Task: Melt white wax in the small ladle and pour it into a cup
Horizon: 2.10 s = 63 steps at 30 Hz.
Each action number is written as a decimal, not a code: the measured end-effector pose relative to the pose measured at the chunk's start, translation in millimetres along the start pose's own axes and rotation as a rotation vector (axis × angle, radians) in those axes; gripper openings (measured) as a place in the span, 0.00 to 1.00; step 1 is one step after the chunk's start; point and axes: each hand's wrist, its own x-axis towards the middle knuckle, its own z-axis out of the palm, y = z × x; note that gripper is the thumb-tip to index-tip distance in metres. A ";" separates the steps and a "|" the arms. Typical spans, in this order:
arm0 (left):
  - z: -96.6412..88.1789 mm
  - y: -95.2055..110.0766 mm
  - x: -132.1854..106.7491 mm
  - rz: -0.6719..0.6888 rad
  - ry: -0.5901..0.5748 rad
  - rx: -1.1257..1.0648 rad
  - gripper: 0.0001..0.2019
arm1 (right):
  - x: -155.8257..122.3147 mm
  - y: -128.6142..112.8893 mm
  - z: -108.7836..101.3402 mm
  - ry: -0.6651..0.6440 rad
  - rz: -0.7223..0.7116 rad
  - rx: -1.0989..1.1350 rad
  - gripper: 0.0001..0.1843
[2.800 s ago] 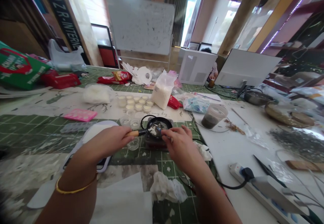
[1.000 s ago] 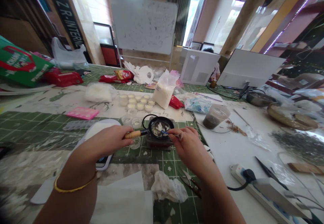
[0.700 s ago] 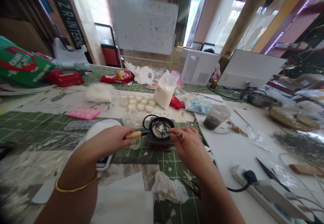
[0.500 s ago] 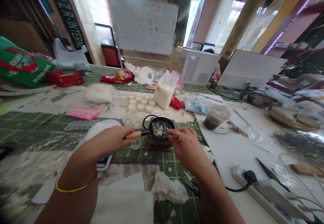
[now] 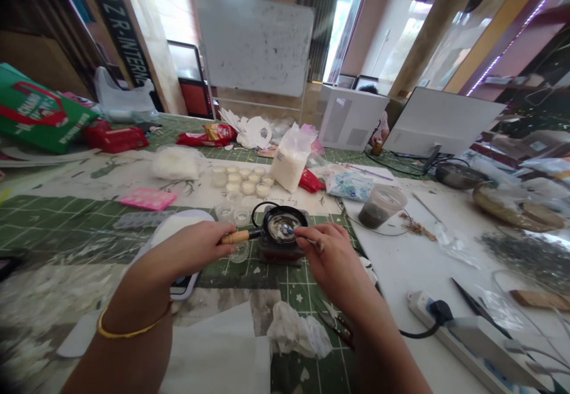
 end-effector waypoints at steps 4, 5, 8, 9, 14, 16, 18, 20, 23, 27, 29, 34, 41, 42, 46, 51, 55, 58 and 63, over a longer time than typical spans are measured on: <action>0.0 -0.4 -0.7 0.000 0.005 0.005 0.07 | 0.3 -1.3 0.3 -0.019 -0.021 0.002 0.13; 0.0 -0.5 -0.9 -0.001 0.003 0.005 0.07 | 0.5 -1.9 0.8 -0.010 -0.020 0.005 0.14; -0.3 -0.5 -0.9 -0.004 -0.007 0.000 0.08 | 0.5 -3.4 2.1 -0.018 -0.035 0.011 0.13; -0.4 -0.3 -0.8 -0.008 -0.010 -0.005 0.08 | 0.4 -3.4 2.3 -0.034 -0.040 0.011 0.13; -0.7 -0.2 -1.8 -0.007 0.003 -0.017 0.09 | 0.1 4.3 1.4 0.041 0.012 -0.029 0.13; -1.3 -0.9 -3.6 0.004 0.038 -0.025 0.10 | 0.5 9.3 0.9 0.033 0.025 -0.053 0.13; -2.3 -1.9 -5.8 0.016 0.068 -0.039 0.11 | 1.2 13.6 0.9 0.038 0.041 -0.059 0.13; -3.3 -2.8 -7.3 0.025 0.076 -0.048 0.11 | 2.2 16.2 1.5 0.095 0.062 -0.062 0.13; -3.9 -3.5 -7.1 0.016 0.056 -0.044 0.10 | 3.0 16.1 2.7 0.074 0.072 -0.072 0.12; -1.7 -3.3 -4.7 0.009 0.033 -0.043 0.08 | 1.6 11.2 2.8 0.045 0.016 -0.028 0.12; -0.4 -3.1 -4.1 0.014 0.040 -0.042 0.08 | 0.7 8.7 2.7 0.031 -0.022 -0.023 0.12; 0.8 -2.9 -3.4 0.018 0.044 -0.023 0.08 | 0.8 6.6 4.2 0.071 -0.004 -0.023 0.12; -1.7 -2.3 -3.1 0.005 0.020 -0.041 0.10 | 2.2 7.5 6.4 0.079 0.018 -0.034 0.13; -1.9 -2.1 -3.1 0.005 0.026 -0.045 0.11 | 2.6 7.8 6.9 0.083 0.024 -0.036 0.13; -2.3 -1.6 -3.4 0.001 0.023 -0.048 0.10 | 4.7 8.5 9.4 0.032 0.031 -0.044 0.13; -1.7 -1.1 -3.3 0.009 0.024 -0.048 0.08 | 7.1 7.8 11.4 0.025 0.031 -0.049 0.14; -2.2 -0.7 -3.3 0.010 0.019 -0.046 0.08 | 6.0 8.3 9.9 0.059 0.025 -0.049 0.14; -2.7 -0.8 -3.7 0.015 0.019 -0.031 0.08 | 4.5 9.6 8.1 0.068 0.037 -0.066 0.14; -3.8 0.2 -5.3 0.001 0.008 -0.010 0.07 | 4.3 9.5 8.2 0.099 0.028 -0.051 0.14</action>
